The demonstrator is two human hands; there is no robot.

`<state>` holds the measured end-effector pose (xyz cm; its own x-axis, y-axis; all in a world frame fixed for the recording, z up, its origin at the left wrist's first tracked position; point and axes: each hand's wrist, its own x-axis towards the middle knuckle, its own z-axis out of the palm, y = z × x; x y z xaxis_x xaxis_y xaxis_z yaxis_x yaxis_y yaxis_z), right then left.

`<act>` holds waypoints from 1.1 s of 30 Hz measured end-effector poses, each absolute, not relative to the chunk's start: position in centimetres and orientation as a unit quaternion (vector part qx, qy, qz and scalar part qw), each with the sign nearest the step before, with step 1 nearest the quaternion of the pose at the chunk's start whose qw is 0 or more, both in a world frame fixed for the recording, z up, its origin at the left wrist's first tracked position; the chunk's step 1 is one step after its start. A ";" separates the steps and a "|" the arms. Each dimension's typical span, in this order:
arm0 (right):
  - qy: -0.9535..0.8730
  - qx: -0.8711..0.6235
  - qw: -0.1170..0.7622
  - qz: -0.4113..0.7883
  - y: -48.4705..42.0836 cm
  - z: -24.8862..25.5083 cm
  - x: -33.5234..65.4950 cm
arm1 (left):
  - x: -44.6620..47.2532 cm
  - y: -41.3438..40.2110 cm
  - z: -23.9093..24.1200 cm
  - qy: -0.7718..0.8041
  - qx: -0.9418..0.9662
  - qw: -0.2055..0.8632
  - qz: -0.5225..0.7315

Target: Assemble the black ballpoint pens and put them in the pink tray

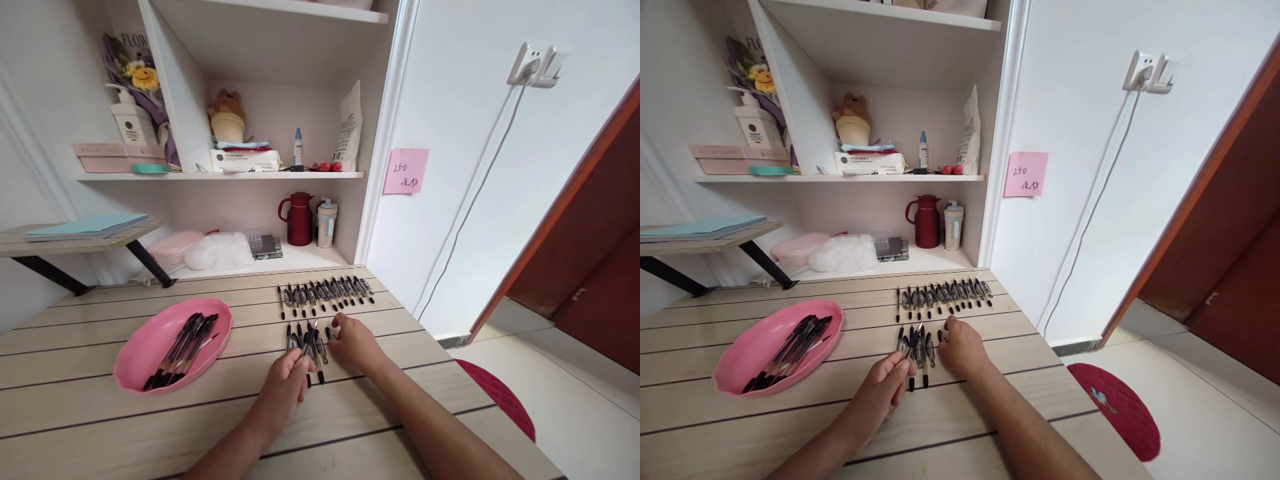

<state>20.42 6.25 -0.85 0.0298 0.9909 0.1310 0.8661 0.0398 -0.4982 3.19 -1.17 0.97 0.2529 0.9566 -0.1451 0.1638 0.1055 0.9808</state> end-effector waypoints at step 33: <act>-0.493 -0.347 0.494 0.626 3.6 1.5 17.3 | 3.3 -0.4 0.4 0.492 0.598 0.514 0.369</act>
